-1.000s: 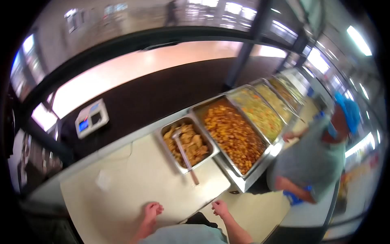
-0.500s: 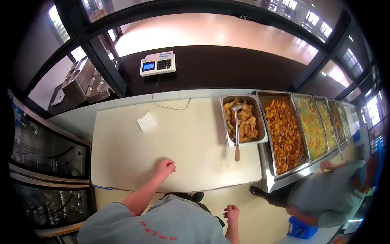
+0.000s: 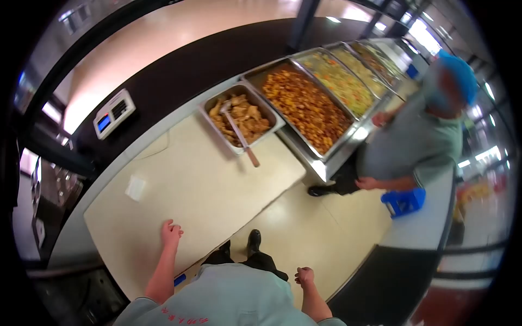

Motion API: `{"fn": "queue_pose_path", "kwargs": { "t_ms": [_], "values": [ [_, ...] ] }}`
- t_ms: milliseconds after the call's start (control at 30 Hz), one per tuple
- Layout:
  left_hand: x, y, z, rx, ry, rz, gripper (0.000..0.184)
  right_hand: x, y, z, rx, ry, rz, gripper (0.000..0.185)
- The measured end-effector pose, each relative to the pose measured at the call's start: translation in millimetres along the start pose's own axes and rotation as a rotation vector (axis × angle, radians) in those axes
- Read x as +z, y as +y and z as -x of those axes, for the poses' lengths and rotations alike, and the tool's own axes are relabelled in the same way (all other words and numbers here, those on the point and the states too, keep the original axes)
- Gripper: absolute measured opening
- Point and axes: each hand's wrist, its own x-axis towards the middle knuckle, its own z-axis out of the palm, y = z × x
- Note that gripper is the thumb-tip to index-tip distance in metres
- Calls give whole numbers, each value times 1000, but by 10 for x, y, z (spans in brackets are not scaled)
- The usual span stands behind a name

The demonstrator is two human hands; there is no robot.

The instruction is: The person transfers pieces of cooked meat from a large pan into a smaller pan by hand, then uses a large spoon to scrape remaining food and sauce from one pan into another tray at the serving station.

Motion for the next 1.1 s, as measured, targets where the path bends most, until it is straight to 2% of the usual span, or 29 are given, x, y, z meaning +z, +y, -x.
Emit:
{"fn": "queue_pose_path", "kwargs": {
  "t_ms": [167, 233, 367, 433, 567, 600, 700, 800, 1000, 1100],
  "values": [
    [102, -92, -126, 67, -139, 12, 39, 318, 241, 567, 10, 69, -85, 26],
    [137, -189, -91, 105, -196, 20, 30, 428, 313, 610, -10, 51, -35, 33],
    [171, -228, 37, 66, -298, 82, 14, 648, 252, 861, -61, 144, -39, 30],
    [159, -303, 50, 108, -348, 36, 17, 726, 331, 845, -123, 191, 35, 28],
    [158, -324, 64, 139, -364, -59, 27, 808, 358, 845, -80, 207, 47, 26],
    [166, -305, 42, 128, -361, -86, 36, 812, 309, 937, -84, 222, 52, 27],
    [161, -237, 41, 80, -357, -118, 43, 835, 286, 881, -89, 187, 50, 25],
    [195, -131, 49, -61, -319, -91, 48, 854, 343, 737, -97, 157, -7, 23],
    [182, -17, 52, -111, -337, -76, 48, 944, 81, 862, -195, 227, -15, 19],
    [173, -15, 55, -130, -327, -66, 45, 984, 208, 691, -232, 204, 7, 20]
  ]
}}
